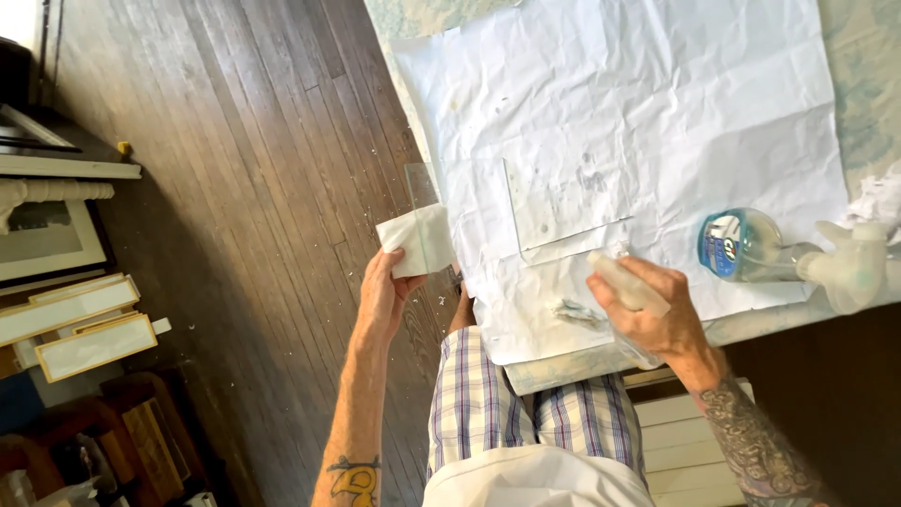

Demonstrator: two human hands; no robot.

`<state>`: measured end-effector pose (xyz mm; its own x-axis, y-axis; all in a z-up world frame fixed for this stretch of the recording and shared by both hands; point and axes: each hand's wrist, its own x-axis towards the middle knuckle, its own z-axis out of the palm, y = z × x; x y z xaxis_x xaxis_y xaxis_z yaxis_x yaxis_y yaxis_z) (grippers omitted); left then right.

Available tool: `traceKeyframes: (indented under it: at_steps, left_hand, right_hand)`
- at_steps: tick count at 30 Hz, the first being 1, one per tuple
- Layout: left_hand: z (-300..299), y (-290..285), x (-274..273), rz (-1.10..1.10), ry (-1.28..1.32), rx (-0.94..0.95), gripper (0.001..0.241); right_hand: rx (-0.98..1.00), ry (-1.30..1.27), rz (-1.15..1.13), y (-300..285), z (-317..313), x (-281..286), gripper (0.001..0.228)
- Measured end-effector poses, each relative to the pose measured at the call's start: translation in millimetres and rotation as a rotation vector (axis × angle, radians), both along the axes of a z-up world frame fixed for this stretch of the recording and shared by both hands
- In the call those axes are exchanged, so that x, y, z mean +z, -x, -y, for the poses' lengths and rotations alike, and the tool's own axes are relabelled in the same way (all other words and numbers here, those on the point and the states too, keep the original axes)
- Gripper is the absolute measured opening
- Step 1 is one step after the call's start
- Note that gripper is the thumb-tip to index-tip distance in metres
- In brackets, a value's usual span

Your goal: Clean a piece of glass using a spray bottle and paper towels

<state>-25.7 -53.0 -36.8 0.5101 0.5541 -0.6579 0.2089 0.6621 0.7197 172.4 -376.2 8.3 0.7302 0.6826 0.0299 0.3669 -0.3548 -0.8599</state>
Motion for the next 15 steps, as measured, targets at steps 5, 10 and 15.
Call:
traceKeyframes:
  at_steps: [5, 10, 15]
  left_hand:
    - [-7, -5, 7, -0.029, 0.007, -0.010, 0.039]
    - [-11, -7, 16, -0.131, 0.008, -0.008, 0.039]
    - [-17, -16, 24, -0.267, 0.002, -0.049, 0.053]
  right_hand:
    - [0.155, 0.026, -0.180, 15, 50, -33, 0.029]
    - [-0.090, -0.039, -0.023, -10, 51, 8, 0.021]
    - [-0.322, -0.232, 0.181, -54, 6, 48, 0.009]
